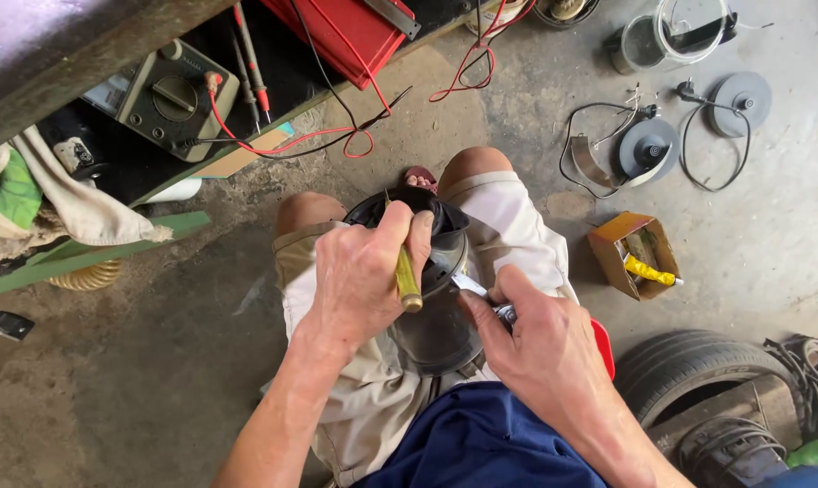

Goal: Disassembling a blender jar assembly using a screwdriver and a small prying tool

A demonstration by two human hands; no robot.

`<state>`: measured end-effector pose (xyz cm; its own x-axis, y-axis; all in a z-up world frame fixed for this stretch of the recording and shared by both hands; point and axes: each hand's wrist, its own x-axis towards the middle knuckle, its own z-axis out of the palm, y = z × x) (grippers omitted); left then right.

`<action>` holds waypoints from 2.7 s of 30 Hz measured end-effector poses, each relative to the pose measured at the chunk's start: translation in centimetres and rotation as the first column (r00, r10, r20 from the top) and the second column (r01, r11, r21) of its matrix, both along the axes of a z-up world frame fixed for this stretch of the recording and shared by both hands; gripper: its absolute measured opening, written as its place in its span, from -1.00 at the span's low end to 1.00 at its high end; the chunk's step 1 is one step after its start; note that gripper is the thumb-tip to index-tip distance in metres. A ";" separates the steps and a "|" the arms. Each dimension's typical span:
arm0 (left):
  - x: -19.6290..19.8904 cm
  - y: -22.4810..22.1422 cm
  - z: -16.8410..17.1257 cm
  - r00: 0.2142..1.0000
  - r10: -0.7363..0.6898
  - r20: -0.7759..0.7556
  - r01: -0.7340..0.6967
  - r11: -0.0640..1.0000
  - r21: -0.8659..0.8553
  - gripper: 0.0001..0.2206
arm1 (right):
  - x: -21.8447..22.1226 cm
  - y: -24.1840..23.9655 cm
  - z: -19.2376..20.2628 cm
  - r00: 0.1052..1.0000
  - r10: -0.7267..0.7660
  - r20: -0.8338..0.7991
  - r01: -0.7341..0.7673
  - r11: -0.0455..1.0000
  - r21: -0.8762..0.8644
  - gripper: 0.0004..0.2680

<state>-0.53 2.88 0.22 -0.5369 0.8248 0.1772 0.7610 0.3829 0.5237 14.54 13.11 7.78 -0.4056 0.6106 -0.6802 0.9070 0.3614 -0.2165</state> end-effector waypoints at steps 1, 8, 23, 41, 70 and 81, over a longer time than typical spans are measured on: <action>-0.1 0.0 0.2 1.000 -0.001 -0.001 0.001 1.000 -0.002 -0.71 | 0.3 0.1 -0.3 1.000 -0.001 -0.001 0.001 1.000 -0.002 -0.71; -1.9 -0.6 2.8 0.947 -0.124 0.298 0.136 0.991 -0.019 -0.81 | 0.4 0.6 -0.4 0.995 0.050 -0.084 -0.051 0.999 -0.005 -0.69; 7.0 -11.0 1.1 0.902 0.172 0.396 -0.322 0.878 0.354 -0.71 | 0.9 0.8 -1.3 0.983 -0.060 -0.171 0.054 0.998 -0.039 -0.69; 8.8 -6.9 2.4 0.985 -0.016 0.173 -0.066 0.889 0.454 -0.77 | 1.0 0.3 -1.7 0.983 -0.124 -0.135 0.122 0.992 -0.030 -0.68; 9.3 -3.3 3.2 0.993 0.027 -0.116 -0.002 0.978 0.208 -0.83 | 2.4 1.5 -3.3 0.923 0.026 -0.385 -0.013 0.999 0.035 -0.67; 12.3 -1.6 0.8 0.924 0.277 -0.263 -0.238 0.956 0.171 -0.74 | 2.1 1.6 -3.2 0.961 -0.005 -0.277 0.011 1.000 0.019 -0.69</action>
